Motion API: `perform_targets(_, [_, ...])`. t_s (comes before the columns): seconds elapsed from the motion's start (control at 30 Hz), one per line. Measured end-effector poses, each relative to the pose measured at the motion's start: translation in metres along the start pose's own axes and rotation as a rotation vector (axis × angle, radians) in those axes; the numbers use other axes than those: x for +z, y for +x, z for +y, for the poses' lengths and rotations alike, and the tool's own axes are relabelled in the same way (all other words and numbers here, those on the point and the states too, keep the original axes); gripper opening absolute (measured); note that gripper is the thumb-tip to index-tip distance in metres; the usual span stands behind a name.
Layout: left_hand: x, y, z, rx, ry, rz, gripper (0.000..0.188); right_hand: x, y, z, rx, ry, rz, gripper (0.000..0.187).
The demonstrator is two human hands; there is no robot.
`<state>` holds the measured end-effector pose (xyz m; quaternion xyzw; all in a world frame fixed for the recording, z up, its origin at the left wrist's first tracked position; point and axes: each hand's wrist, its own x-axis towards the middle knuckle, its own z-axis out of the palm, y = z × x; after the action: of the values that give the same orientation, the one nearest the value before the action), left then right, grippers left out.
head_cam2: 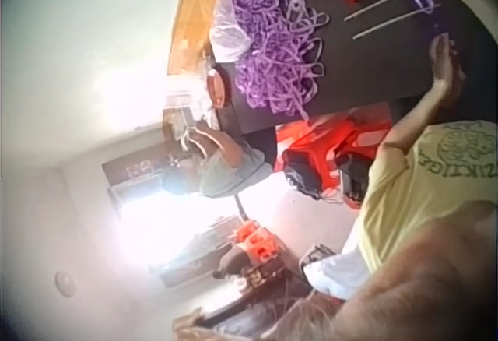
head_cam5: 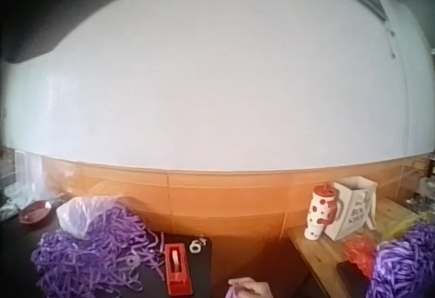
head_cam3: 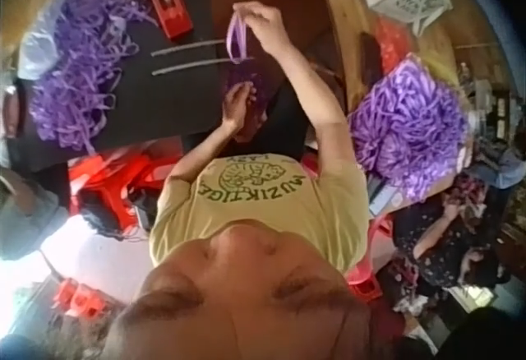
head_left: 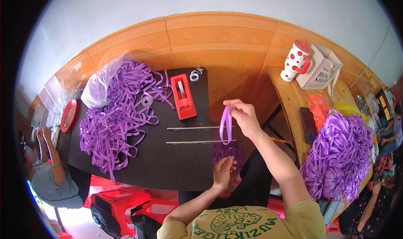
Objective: Wrapping and tying purple ribbons onto metal rods to create decorative pom-poms.
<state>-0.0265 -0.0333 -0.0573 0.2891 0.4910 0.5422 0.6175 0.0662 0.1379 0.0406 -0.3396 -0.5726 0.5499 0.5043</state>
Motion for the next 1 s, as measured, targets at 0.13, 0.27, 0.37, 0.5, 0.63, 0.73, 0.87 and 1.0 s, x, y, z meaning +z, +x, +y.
perform_targets(0.13, [0.014,0.031,0.008,0.072,-0.085,0.057,0.02,-0.015,0.022,0.048,0.346,0.216,0.083,0.007])
perform_targets(0.27, [0.015,0.06,0.013,0.172,-0.175,0.167,0.02,-0.013,0.009,0.069,0.454,0.242,0.107,0.009])
perform_targets(0.37, [0.027,0.073,0.024,0.314,-0.192,0.206,0.026,-0.015,0.0,0.072,0.488,0.365,0.101,0.011])
perform_targets(0.5, [0.037,0.077,0.035,0.517,-0.131,0.182,0.031,-0.009,-0.015,0.074,0.655,0.398,0.128,0.013])
perform_targets(0.63, [0.043,0.084,0.039,0.632,0.006,0.194,0.028,-0.022,-0.032,0.104,0.66,0.552,0.102,0.014])
perform_targets(0.73, [0.032,0.093,0.028,0.591,-0.062,0.155,0.02,-0.024,-0.047,0.121,0.775,0.614,0.144,0.013])
perform_targets(0.87, [0.027,0.095,0.027,0.455,-0.12,0.107,0.015,-0.03,-0.079,0.131,0.824,0.623,0.196,0.01])
perform_targets(1.0, [0.034,0.099,0.026,0.459,-0.129,0.088,0.015,-0.035,-0.113,0.153,0.457,0.33,0.448,0.014])
